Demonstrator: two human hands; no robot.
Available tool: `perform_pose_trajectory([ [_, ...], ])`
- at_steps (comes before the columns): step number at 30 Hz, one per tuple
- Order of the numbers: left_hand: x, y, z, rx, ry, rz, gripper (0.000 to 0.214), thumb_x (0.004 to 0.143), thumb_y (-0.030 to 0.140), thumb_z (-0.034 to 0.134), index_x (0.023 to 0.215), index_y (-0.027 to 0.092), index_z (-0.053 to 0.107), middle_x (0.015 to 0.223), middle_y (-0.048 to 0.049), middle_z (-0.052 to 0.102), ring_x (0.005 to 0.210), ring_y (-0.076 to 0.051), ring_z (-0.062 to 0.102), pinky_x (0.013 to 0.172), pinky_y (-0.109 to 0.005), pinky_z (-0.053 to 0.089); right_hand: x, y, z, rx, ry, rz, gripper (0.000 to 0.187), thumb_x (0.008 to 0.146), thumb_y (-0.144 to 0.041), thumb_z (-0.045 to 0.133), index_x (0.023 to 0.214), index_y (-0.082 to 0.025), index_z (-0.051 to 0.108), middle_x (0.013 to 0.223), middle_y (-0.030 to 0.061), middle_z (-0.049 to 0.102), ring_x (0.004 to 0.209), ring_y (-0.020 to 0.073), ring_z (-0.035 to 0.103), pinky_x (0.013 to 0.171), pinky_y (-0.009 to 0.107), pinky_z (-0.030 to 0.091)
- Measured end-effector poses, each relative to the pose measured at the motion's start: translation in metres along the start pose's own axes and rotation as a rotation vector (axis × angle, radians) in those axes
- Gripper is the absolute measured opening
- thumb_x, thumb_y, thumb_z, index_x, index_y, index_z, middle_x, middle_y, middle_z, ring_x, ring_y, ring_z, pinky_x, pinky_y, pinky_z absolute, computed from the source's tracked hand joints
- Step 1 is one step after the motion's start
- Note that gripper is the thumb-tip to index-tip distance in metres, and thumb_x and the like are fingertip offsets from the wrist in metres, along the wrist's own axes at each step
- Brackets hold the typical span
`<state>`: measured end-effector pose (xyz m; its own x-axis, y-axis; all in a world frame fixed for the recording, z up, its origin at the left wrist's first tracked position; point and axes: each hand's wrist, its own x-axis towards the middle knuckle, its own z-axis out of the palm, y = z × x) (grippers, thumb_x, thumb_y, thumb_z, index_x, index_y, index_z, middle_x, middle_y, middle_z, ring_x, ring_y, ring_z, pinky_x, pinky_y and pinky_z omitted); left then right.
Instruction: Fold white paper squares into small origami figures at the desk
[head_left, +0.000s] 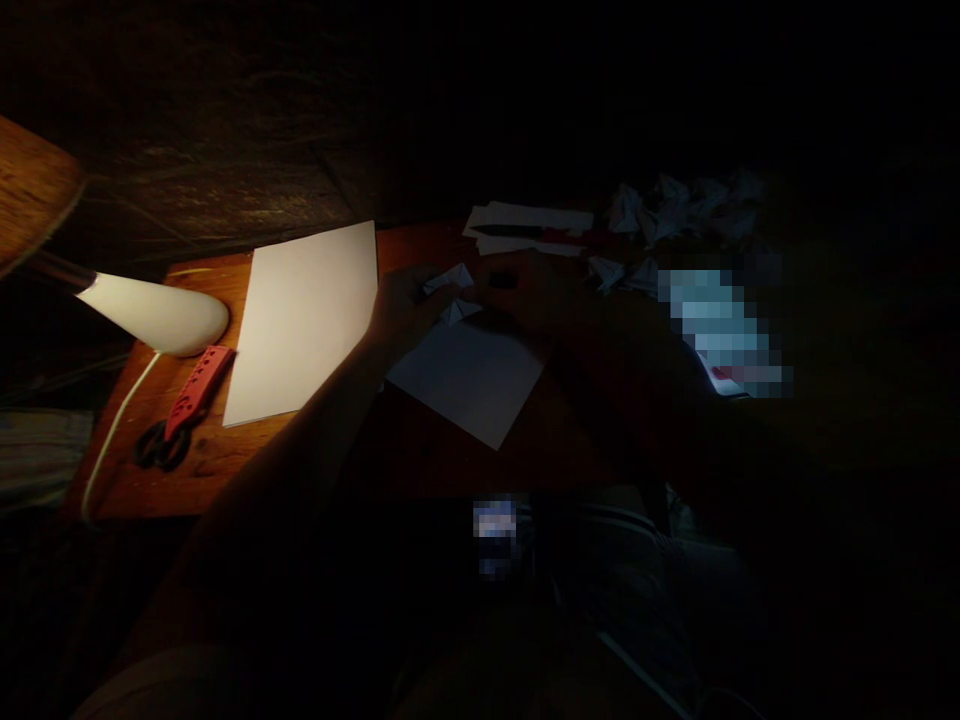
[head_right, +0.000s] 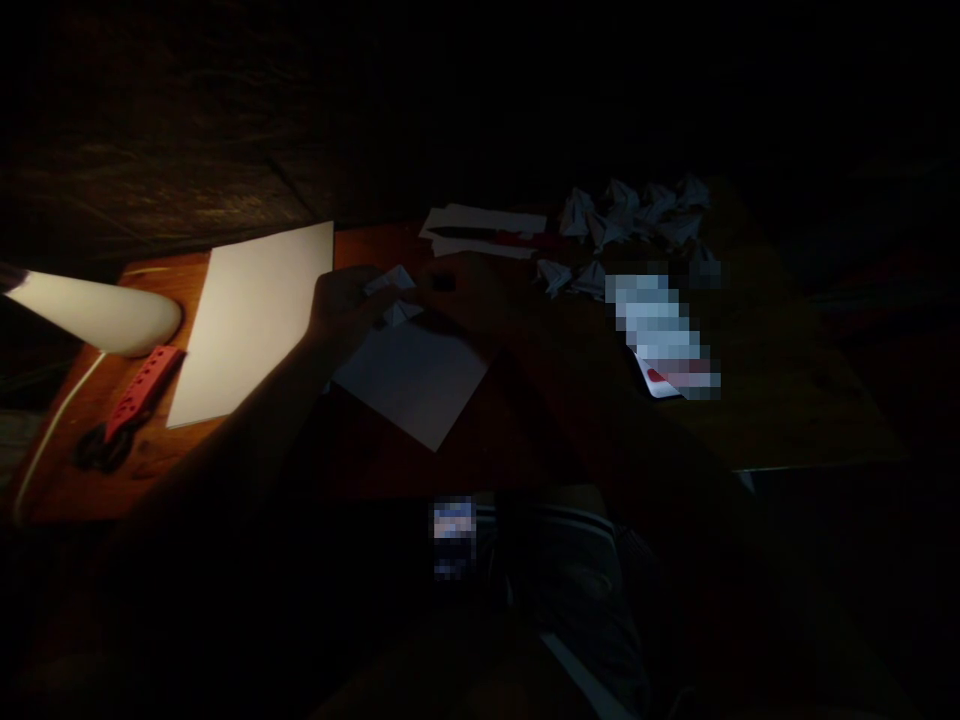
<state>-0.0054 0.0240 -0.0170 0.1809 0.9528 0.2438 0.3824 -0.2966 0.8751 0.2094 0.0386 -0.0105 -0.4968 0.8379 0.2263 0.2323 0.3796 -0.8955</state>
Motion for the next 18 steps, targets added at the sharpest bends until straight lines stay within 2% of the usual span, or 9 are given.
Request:
perform_pose_trajectory([
  [5, 0.001, -0.003, 0.0, -0.062, 0.018, -0.027, 0.031, 0.083, 0.041, 0.084, 0.079, 0.017, 0.065, 0.057, 0.0031, 0.057, 0.048, -0.007, 0.049, 0.042, -0.017, 0.034, -0.005, -0.007, -0.004, -0.048, 0.057, 0.021, 0.046, 0.095, -0.052, 0.078, 0.071, -0.02, 0.053, 0.071, -0.0016, 0.052, 0.071, 0.0134, 0.046, 0.065, 0.029, 0.038],
  [11, 0.001, -0.003, -0.001, -0.053, 0.019, -0.057, 0.025, 0.079, 0.031, 0.086, 0.077, 0.016, 0.066, 0.059, 0.0018, 0.059, 0.05, -0.008, 0.051, 0.042, -0.018, 0.035, -0.005, -0.008, -0.003, 0.001, 0.029, 0.031, 0.047, 0.094, -0.051, 0.079, 0.07, -0.021, 0.052, 0.07, -0.0025, 0.051, 0.071, 0.0131, 0.045, 0.065, 0.029, 0.038],
  [18, 0.0, -0.003, 0.0, -0.066, 0.01, -0.052, 0.023, 0.078, 0.029, 0.085, 0.074, 0.016, 0.066, 0.059, 0.0005, 0.061, 0.05, -0.009, 0.052, 0.042, -0.018, 0.034, -0.002, -0.011, 0.002, 0.006, -0.009, 0.036, 0.052, 0.077, -0.062, 0.091, 0.071, -0.023, 0.056, 0.071, -0.0012, 0.059, 0.078, 0.0168, 0.051, 0.065, 0.029, 0.039],
])
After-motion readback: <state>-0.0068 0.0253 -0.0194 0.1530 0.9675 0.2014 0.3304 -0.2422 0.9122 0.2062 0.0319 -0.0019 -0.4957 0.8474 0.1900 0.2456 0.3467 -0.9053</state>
